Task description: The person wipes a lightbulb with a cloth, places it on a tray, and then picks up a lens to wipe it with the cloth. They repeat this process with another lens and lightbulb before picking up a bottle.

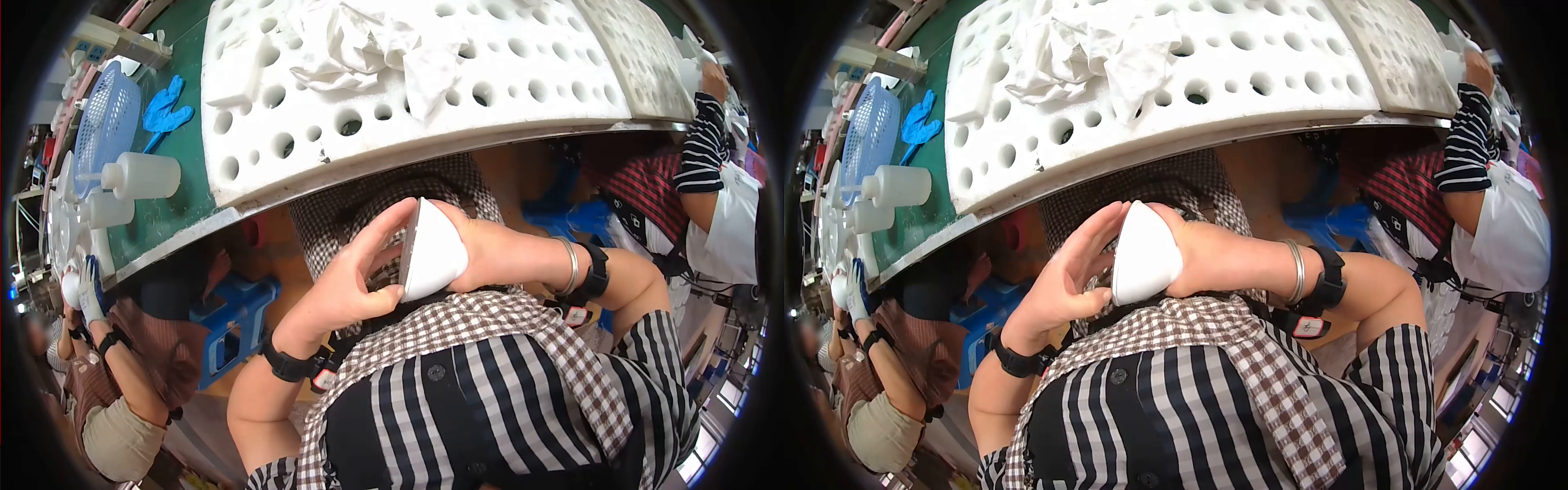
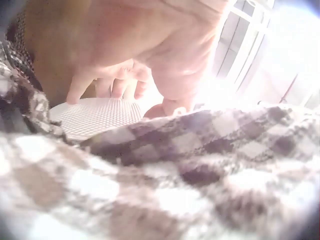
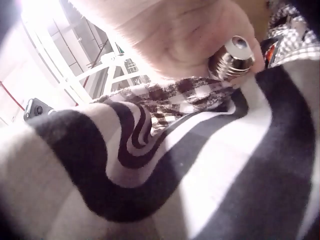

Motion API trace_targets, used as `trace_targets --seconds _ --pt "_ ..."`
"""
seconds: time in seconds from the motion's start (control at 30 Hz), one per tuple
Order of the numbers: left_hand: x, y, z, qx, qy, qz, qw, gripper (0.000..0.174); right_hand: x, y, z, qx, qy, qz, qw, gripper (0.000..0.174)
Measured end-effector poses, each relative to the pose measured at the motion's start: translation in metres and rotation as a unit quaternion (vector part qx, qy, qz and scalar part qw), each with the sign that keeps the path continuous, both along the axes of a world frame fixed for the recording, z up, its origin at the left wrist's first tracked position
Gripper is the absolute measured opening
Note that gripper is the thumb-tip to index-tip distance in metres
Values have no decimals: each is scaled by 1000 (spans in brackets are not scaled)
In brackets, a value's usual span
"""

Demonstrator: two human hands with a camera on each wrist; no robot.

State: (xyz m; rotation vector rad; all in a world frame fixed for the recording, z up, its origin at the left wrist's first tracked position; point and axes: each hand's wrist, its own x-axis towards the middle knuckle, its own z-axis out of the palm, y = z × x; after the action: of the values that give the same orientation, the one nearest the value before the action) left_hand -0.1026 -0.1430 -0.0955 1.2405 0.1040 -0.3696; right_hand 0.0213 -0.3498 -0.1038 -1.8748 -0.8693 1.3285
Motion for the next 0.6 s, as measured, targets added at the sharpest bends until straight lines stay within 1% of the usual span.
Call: trace_targets --seconds 0.07,0.13,0.17,0.2,0.27,0.3,0.33,0.4,0.43,0.5,0.6 --pt "2 0 2 3 2 11 1000 89 -2 0 -8 15 -2 5 1000 105" --pt "10 2 6 8 29 17 999 90 -3 2 -8 29 -8 9 1000 106" --pt "17 0 10 14 33 25 999 86 -5 4 -4 32 -15 13 999 105" --pt "23 -1 10 15 33 26 999 86 -7 6 -1 37 -23 15 999 105" --pt "32 0 9 -24 69 40 997 83 -8 6 2 26 -25 15 999 104" --pt "34 2 7 -34 72 29 996 85 -8 6 3 15 -25 14 999 104" --pt "33 2 7 -34 71 27 997 85 -8 5 3 14 -26 11 999 104" --pt "27 1 8 -12 35 -11 999 89 -8 1 2 44 -41 7 998 102" --pt "21 1 5 -21 6 -18 1000 88 -8 0 2 43 -39 5 998 102" --pt "14 -1 6 -12 -4 -22 1000 89 -7 -1 2 -4 -62 19 998 102" --pt "13 -2 10 -7 -9 -6 1000 89 -8 4 6 6 -56 4 998 101"
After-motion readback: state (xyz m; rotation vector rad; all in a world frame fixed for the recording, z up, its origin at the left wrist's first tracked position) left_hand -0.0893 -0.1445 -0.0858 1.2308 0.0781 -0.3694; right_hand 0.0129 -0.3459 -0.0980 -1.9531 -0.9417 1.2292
